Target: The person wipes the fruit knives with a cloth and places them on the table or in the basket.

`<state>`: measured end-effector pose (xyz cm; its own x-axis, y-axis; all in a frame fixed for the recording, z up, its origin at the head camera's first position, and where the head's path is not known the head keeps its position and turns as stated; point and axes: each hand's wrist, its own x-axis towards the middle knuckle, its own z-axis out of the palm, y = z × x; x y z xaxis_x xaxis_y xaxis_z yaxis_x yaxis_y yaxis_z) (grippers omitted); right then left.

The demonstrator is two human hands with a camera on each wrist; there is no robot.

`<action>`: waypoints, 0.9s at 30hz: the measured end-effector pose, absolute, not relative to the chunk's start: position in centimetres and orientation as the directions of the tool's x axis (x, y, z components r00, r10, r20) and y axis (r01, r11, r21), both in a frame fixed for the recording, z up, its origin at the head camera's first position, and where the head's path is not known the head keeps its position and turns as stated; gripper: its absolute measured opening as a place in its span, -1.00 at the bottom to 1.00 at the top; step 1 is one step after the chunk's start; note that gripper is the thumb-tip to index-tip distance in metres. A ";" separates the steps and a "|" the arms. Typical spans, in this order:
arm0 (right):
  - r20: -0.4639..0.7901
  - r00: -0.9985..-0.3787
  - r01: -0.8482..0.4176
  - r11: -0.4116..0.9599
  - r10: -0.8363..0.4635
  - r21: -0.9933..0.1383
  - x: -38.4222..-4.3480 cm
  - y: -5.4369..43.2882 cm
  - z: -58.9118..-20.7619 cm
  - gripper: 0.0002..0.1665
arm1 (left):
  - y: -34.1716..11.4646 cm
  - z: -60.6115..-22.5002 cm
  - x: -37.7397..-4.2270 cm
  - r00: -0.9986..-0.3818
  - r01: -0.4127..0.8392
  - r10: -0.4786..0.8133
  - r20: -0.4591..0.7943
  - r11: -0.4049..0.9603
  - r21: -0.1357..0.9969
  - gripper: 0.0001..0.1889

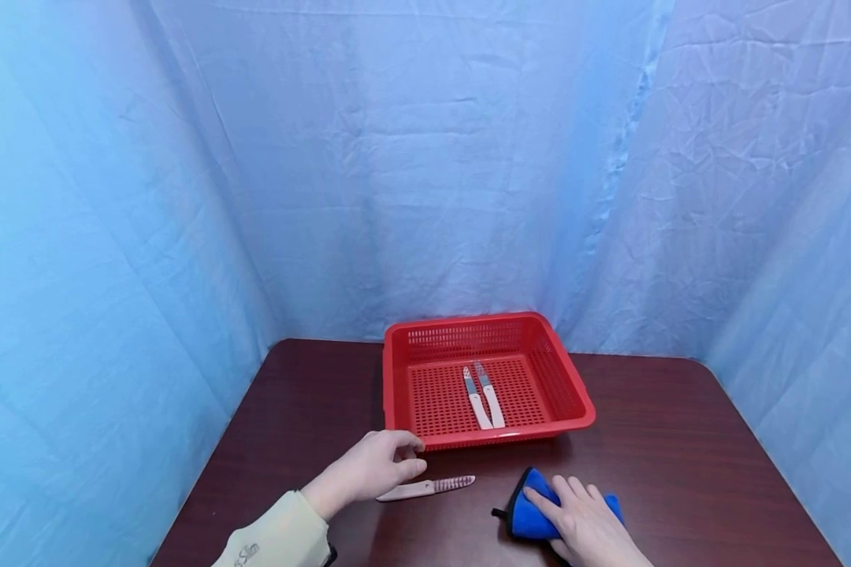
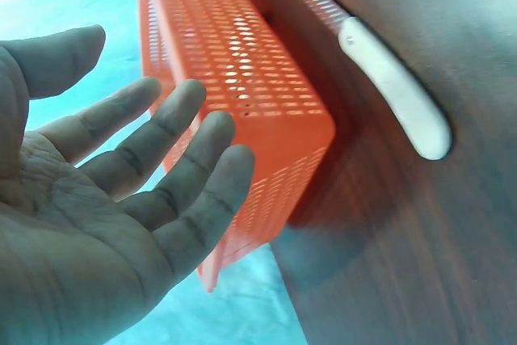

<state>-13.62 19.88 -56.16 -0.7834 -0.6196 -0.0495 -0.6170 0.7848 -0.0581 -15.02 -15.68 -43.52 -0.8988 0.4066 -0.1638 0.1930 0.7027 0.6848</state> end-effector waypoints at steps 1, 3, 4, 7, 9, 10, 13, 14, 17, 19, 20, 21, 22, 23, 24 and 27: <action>-0.051 -0.783 -0.617 0.785 -0.620 -0.058 -13.6 19.9 -56.2 -0.17 | -15.7 -43.8 -14.8 -0.897 0.200 0.411 -0.160 0.702 0.684 -0.74; -0.055 -0.785 -0.614 0.787 -0.617 -0.060 -13.6 19.9 -56.2 -0.17 | -15.7 -44.5 -14.5 -0.896 0.214 0.419 -0.149 0.698 0.683 -0.75; -0.056 -0.786 -0.613 0.788 -0.615 -0.061 -13.6 19.9 -56.2 -0.17 | -15.7 -44.8 -14.3 -0.895 0.219 0.422 -0.146 0.700 0.680 -0.74; -0.064 -0.790 -0.607 0.792 -0.610 -0.064 -13.6 19.8 -56.2 -0.17 | -15.6 -45.9 -13.8 -0.895 0.225 0.421 -0.151 0.716 0.661 -0.70; -0.068 -0.791 -0.604 0.794 -0.608 -0.066 -13.6 19.8 -56.2 -0.17 | -15.5 -46.7 -13.5 -0.897 0.246 0.419 -0.142 0.739 0.627 -0.69; -0.070 -0.792 -0.603 0.795 -0.607 -0.068 -13.6 19.8 -56.2 -0.17 | -15.5 -47.0 -13.4 -0.898 0.261 0.419 -0.135 0.754 0.603 -0.69; -0.074 -0.793 -0.600 0.797 -0.604 -0.072 -13.6 19.7 -56.2 -0.17 | -15.3 -48.0 -13.0 -0.900 0.323 0.426 -0.094 0.796 0.512 -0.72; -0.075 -0.793 -0.600 0.797 -0.604 -0.072 -13.6 19.7 -56.1 -0.17 | -15.2 -48.3 -12.9 -0.899 0.348 0.431 -0.072 0.806 0.478 -0.73; -0.069 -0.789 -0.606 0.792 -0.610 -0.071 -13.6 19.8 -56.1 -0.17 | -15.1 -49.2 -12.7 -0.901 0.380 0.431 -0.043 0.834 0.401 -0.72; -0.061 -0.784 -0.614 0.787 -0.617 -0.066 -13.5 19.8 -56.2 -0.17 | -15.0 -49.8 -12.7 -0.906 0.383 0.423 -0.032 0.849 0.364 -0.71; -0.055 -0.782 -0.618 0.783 -0.621 -0.062 -13.5 19.9 -56.2 -0.17 | -14.9 -50.1 -12.6 -0.909 0.381 0.416 -0.029 0.856 0.348 -0.71; -0.049 -0.779 -0.622 0.781 -0.625 -0.059 -13.5 19.9 -56.2 -0.17 | -14.9 -50.3 -12.6 -0.911 0.381 0.411 -0.025 0.865 0.328 -0.70; -0.044 -0.777 -0.626 0.778 -0.628 -0.056 -13.4 19.9 -56.2 -0.17 | -14.8 -50.6 -12.6 -0.913 0.381 0.406 -0.019 0.871 0.309 -0.70; -0.040 -0.775 -0.628 0.776 -0.630 -0.053 -13.4 19.9 -56.2 -0.17 | -14.8 -50.8 -12.6 -0.914 0.385 0.405 -0.012 0.877 0.287 -0.69; -0.041 -0.775 -0.629 0.776 -0.631 -0.051 -13.4 19.9 -56.2 -0.16 | -14.7 -51.1 -12.5 -0.915 0.386 0.403 -0.009 0.883 0.267 -0.68; -0.050 -0.776 -0.627 0.777 -0.629 -0.050 -13.5 19.9 -56.3 -0.15 | -14.5 -51.7 -12.6 -0.916 0.393 0.401 -0.001 0.899 0.194 -0.67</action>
<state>-13.50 19.91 -56.29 -0.7756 -0.6293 -0.0496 -0.6274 0.7771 -0.0499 -12.58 -14.52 -51.67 -0.9161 0.4009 -0.0014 0.3930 0.8988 0.1940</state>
